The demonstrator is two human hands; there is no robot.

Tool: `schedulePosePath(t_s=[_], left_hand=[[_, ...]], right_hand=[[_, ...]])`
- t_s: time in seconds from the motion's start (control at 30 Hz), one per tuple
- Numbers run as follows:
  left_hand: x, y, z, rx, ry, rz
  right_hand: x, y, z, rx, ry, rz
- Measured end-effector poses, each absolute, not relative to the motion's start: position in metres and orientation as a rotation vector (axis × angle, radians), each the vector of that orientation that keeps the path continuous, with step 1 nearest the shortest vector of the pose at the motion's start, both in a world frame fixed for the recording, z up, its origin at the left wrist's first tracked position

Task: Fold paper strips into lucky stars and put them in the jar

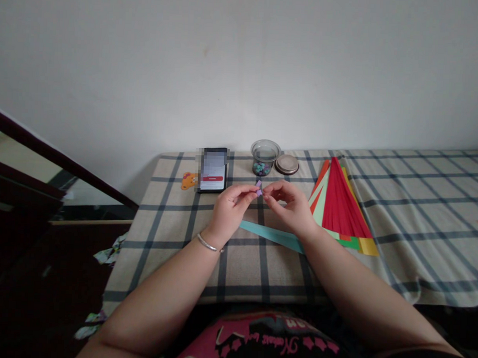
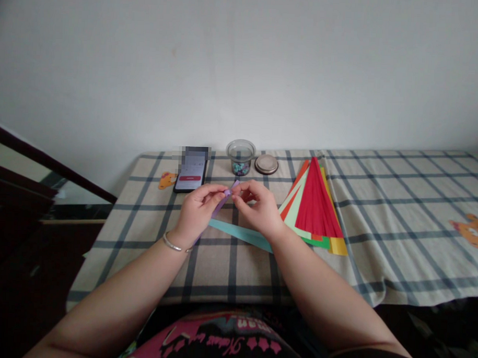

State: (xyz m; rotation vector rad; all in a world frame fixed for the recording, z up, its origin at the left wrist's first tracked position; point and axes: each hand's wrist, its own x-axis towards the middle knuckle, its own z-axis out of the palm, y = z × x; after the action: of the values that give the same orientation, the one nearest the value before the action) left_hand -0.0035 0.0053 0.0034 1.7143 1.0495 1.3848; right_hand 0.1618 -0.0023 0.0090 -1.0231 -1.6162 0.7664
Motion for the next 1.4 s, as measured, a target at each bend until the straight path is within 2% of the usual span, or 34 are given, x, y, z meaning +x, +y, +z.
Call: schedulePosePath(t_s=[0.23,0.7,1.4], left_hand=[[-0.0053,0.0029,0.0074,1.918,1.069,1.380],[-0.0035,0.0034,0.0029,1.860,0.966,1.383],[-0.0044,0.0049,0.0029,1.861,1.068,1.340]], right_hand=[[0.1604,-0.0034,0.0075,-1.022,-1.656,0.694],[0.1603,-0.0031,0.0073,-1.039,-1.653,0.671],[0.1574,-0.0023,0.0089,-1.050,-1.603,0.807]])
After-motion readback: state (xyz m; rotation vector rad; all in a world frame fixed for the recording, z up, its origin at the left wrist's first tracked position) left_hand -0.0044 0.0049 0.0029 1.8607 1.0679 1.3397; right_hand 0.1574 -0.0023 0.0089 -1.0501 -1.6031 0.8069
